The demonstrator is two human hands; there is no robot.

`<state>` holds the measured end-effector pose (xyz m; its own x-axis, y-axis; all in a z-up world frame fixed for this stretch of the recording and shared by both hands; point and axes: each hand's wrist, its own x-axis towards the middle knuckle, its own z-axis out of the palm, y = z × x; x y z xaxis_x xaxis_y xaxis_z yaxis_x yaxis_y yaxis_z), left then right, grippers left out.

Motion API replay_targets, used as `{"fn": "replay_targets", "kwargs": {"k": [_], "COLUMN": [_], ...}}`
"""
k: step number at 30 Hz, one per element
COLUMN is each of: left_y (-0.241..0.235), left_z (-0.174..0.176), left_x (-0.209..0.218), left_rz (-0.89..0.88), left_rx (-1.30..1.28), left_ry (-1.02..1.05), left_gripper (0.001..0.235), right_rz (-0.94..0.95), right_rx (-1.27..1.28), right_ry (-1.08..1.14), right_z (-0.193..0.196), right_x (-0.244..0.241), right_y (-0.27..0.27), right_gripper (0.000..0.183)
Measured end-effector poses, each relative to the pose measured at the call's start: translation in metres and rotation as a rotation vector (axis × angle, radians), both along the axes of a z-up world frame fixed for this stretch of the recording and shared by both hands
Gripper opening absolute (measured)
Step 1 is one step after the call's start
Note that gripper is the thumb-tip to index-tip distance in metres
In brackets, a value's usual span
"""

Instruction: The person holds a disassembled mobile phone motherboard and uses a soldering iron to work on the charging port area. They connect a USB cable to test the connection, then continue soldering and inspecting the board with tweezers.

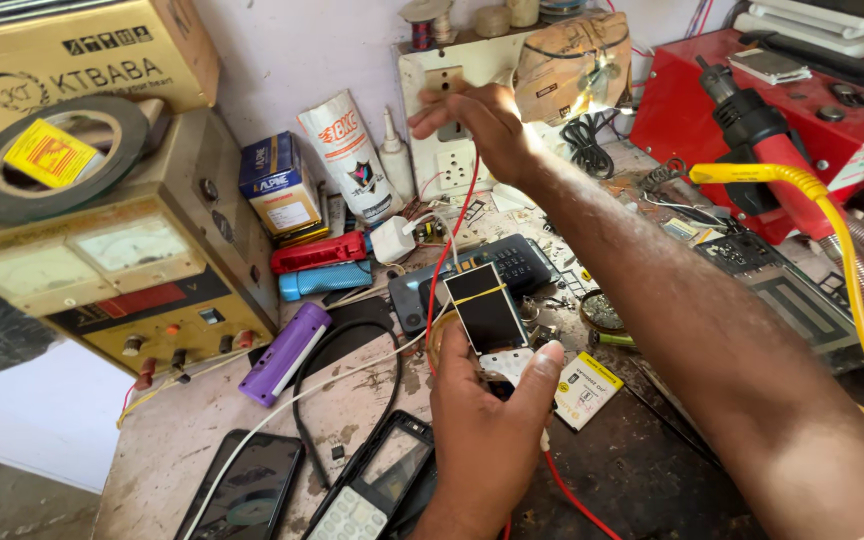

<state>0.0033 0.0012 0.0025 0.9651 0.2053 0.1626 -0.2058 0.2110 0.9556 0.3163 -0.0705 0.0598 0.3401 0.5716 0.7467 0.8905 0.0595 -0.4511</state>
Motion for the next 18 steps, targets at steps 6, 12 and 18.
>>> {"fn": "replay_targets", "kwargs": {"k": [6, 12, 18], "left_y": [-0.005, -0.009, -0.011], "left_z": [-0.006, -0.014, -0.017], "left_x": [0.003, 0.008, 0.010], "left_rz": [0.004, -0.043, 0.005], "left_rx": [-0.010, -0.094, -0.044], "left_ry": [0.044, -0.037, 0.074], "left_gripper": [0.038, 0.040, 0.040], "right_rz": [-0.045, -0.038, -0.139], "right_rx": [-0.105, -0.139, -0.071], "right_ry": [0.096, 0.097, 0.173], "right_z": [0.010, 0.014, -0.011], "right_x": [0.012, 0.020, 0.019], "right_y": [0.000, -0.004, -0.016], "right_gripper": [0.054, 0.060, 0.061]}}
